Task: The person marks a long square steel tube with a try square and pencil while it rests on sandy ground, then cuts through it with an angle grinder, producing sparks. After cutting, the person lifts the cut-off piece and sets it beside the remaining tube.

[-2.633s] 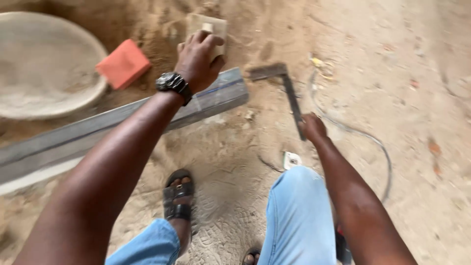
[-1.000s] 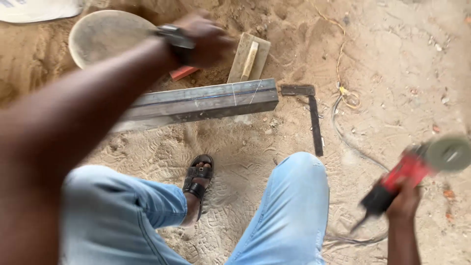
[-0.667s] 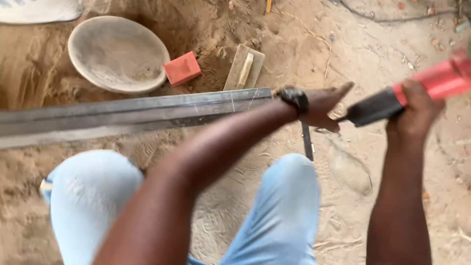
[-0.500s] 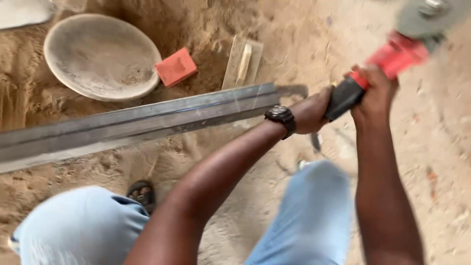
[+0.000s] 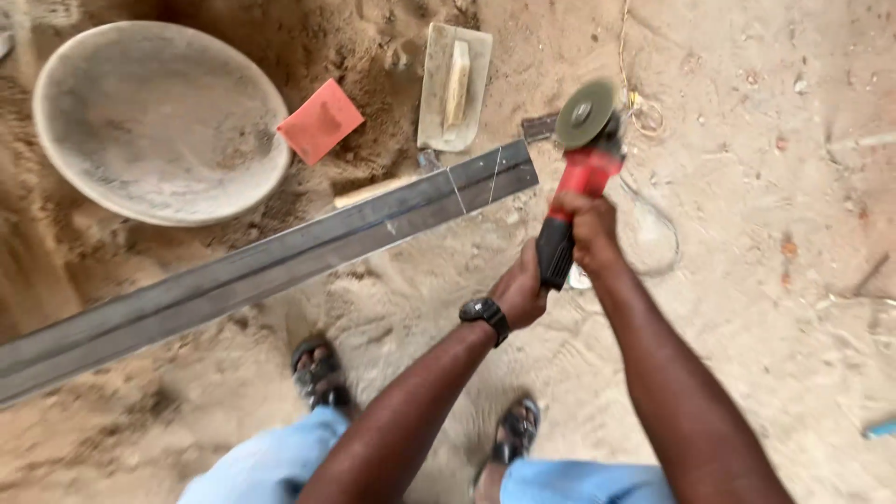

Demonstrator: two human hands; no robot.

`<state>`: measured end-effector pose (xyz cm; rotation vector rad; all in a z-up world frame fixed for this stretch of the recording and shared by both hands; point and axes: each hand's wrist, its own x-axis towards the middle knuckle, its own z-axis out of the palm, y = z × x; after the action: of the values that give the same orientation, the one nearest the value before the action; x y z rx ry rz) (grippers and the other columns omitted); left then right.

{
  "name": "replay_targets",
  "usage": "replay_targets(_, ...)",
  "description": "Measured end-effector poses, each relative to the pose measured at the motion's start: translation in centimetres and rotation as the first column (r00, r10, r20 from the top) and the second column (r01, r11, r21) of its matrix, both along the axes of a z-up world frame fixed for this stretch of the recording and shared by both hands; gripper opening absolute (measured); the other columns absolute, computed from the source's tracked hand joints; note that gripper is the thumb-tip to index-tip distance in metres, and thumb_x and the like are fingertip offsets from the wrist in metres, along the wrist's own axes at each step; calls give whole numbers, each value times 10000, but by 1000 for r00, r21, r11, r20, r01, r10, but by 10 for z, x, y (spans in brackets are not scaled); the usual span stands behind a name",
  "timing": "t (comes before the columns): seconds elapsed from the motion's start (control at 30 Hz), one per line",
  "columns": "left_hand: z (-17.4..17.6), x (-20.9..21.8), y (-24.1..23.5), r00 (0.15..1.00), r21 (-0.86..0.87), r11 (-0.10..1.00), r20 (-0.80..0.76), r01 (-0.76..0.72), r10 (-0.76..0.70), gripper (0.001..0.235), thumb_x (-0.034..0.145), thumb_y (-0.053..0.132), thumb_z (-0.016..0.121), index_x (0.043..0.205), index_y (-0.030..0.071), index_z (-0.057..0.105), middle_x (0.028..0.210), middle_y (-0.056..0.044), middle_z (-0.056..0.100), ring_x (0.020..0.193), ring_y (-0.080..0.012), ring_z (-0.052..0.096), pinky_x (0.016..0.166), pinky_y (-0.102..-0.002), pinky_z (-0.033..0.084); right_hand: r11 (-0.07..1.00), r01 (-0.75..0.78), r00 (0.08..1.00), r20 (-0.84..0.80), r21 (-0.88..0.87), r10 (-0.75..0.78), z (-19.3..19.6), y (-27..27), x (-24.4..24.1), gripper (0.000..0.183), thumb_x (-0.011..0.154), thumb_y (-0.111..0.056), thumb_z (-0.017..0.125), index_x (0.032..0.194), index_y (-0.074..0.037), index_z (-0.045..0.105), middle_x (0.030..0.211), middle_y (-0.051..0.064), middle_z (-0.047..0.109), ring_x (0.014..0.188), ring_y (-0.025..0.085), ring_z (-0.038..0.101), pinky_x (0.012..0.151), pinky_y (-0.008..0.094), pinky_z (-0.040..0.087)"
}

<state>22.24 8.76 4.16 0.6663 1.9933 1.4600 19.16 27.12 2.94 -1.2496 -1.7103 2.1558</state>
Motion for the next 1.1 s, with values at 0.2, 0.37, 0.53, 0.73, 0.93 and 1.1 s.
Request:
replay_targets(0.2,-30,54,-37,816,-65,987,572,145,-82,944,834,236,703,1571,4,162,1359,-311,539,1266,-436,557,1024,-461,460,998,-55,944,326,-3,53,50,-52,57,297,707,-78,790,939,3,623,768,70,645,628,216,625,539,360,539)
replay_targets(0.37,41,-10,-26,458,-191,982,871,-16,177,1145,815,625,706,1635,100,104,1614,-187,309,1459,-316,348,1026,-529,386,970,-234,911,365,67,194,2,-64,86,493,659,-100,818,1061,-57,535,840,83,690,668,186,682,581,330,584)
replay_targets(0.53,-49,-7,3,607,-245,954,737,-171,298,807,792,607,738,1309,-6,642,1238,-220,742,1127,-349,722,953,-424,564,927,-363,854,430,91,292,-39,-76,89,309,885,-260,694,1104,-49,639,927,97,701,754,179,649,634,359,535)
replay_targets(0.73,-57,-10,21,767,-523,835,463,-169,445,555,794,443,734,1215,83,708,1158,-184,733,1061,-321,700,943,-420,528,950,-292,849,489,112,203,-53,-75,83,253,977,-278,572,1140,-90,612,1039,86,680,909,175,629,765,369,532)
replay_targets(0.93,-58,-13,21,782,-506,853,478,-127,400,538,800,418,724,1208,67,705,1152,-180,750,1045,-325,722,934,-420,548,919,-378,785,565,113,253,-12,-82,66,299,957,-264,610,1166,-59,549,1038,109,672,880,193,638,733,383,530)
replay_targets(1.1,-49,-18,18,696,-502,858,578,-109,426,523,823,380,720,1259,96,666,1156,-142,744,1003,-274,735,909,-409,563,930,-366,752,593,15,287,-5,-84,60,330,952,-253,599,1209,-62,520,1053,99,646,872,204,652,705,383,547)
